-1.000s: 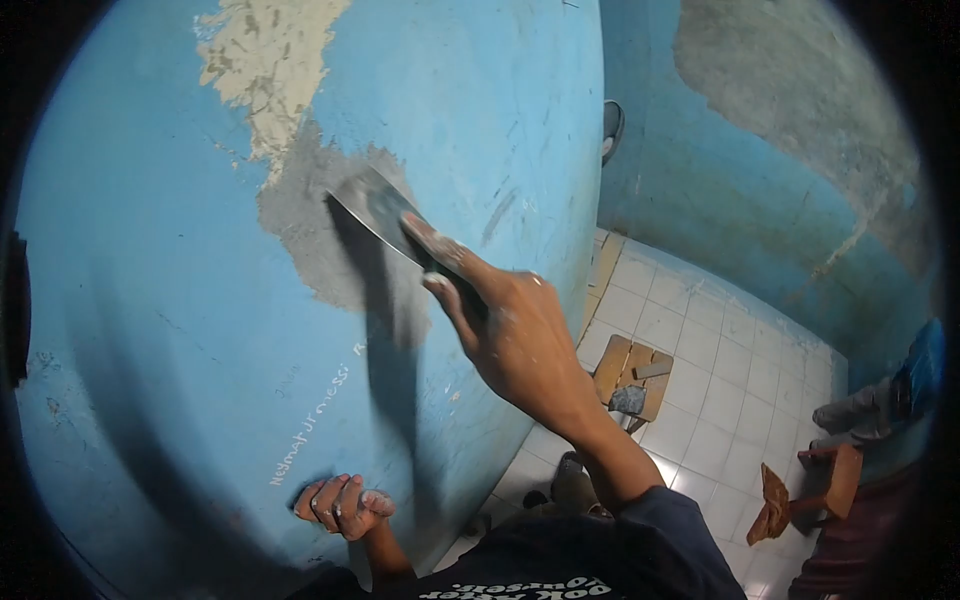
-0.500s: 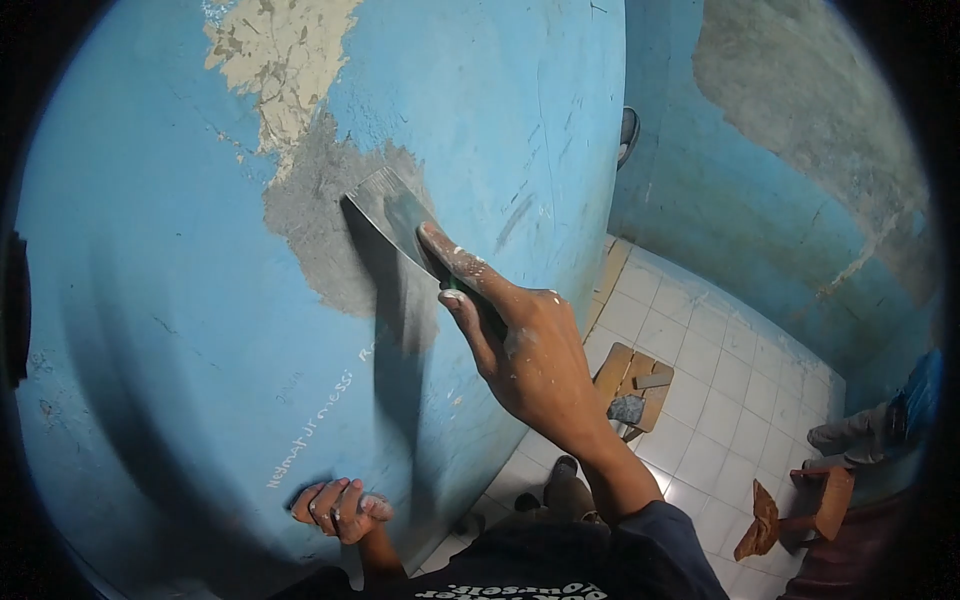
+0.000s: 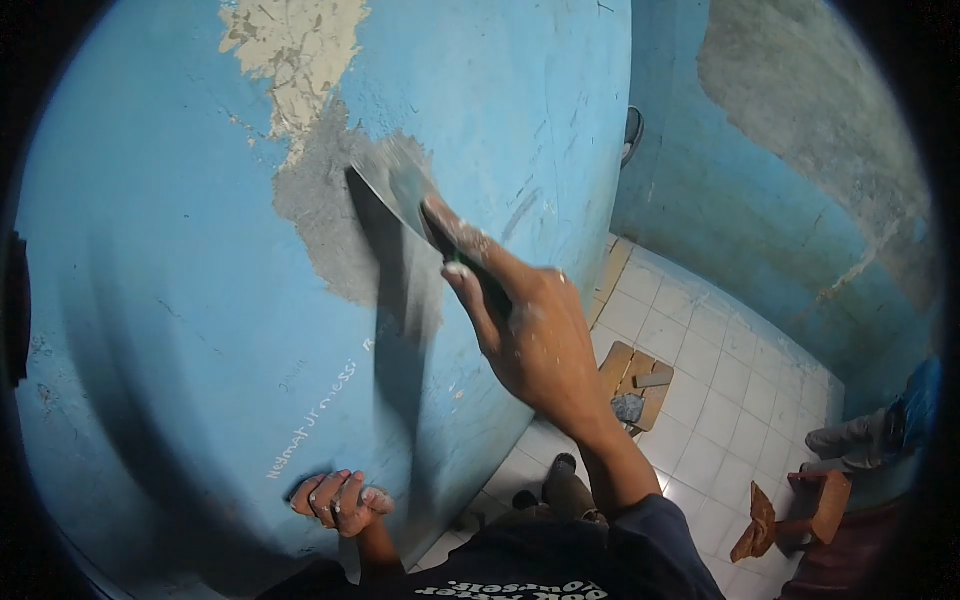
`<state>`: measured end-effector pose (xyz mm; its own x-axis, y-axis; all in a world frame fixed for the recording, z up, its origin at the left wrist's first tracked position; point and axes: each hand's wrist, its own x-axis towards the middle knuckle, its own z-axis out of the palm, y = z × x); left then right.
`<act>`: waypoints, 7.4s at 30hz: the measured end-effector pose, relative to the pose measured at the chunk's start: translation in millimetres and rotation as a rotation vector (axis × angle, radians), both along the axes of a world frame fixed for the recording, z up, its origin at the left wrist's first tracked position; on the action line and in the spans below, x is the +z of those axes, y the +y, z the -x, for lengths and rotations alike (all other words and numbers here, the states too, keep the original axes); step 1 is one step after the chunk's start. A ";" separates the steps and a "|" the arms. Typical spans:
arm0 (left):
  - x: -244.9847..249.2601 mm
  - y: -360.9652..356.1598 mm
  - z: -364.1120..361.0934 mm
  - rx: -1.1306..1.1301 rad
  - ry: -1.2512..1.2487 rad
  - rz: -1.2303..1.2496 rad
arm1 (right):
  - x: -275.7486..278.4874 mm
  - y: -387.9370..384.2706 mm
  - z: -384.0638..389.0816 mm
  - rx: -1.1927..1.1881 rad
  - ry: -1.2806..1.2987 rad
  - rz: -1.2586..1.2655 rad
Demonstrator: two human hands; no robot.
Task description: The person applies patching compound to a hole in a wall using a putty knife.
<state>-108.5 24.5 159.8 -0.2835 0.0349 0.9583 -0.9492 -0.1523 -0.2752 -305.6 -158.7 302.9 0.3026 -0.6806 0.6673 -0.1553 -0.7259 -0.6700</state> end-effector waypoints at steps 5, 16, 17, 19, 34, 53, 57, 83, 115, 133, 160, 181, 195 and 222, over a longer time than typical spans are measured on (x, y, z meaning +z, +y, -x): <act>-7.8 3.2 -6.5 0.000 -0.002 0.008 | -5.9 3.0 -8.7 0.029 -0.020 0.000; -15.5 6.2 -9.6 0.000 0.005 -0.032 | 8.4 8.6 -4.5 0.001 0.072 -0.063; -10.2 4.9 -8.8 -0.002 -0.007 -0.018 | 5.4 9.2 -5.5 0.005 0.072 -0.062; -6.7 2.4 -9.0 -0.001 -0.015 -0.007 | -3.7 10.9 -8.5 0.017 0.051 -0.013; -19.6 9.6 -9.8 0.026 0.047 -0.068 | -5.5 -3.6 -23.1 0.013 -0.051 0.190; -19.9 16.8 -9.5 0.053 0.091 -0.126 | 87.5 -23.3 -31.1 -0.142 -0.028 0.127; -26.1 17.7 -13.1 0.051 0.088 -0.129 | 64.2 -38.8 -36.7 -0.113 -0.212 0.471; -3.7 9.2 -0.4 0.064 0.130 -0.119 | 105.1 -47.6 -16.2 -0.087 -0.126 0.475; 14.9 -11.4 9.6 0.256 0.114 -0.074 | 118.9 -72.7 15.2 0.039 0.065 0.439; 25.1 -16.6 13.0 0.354 0.076 -0.098 | 145.9 -85.5 18.4 0.028 0.074 0.539; 9.6 -15.5 5.4 0.350 0.108 -0.042 | 133.7 -95.7 -11.2 0.118 -0.110 0.665; 12.1 -14.1 8.4 0.400 0.099 -0.104 | 130.8 -70.7 -13.5 0.128 0.006 0.685; 9.4 -17.2 8.0 0.384 0.162 -0.040 | 84.5 -72.6 -20.4 0.218 0.008 0.620; 7.0 -12.9 8.3 0.362 0.138 -0.053 | 123.8 -67.3 -13.1 0.016 0.110 0.660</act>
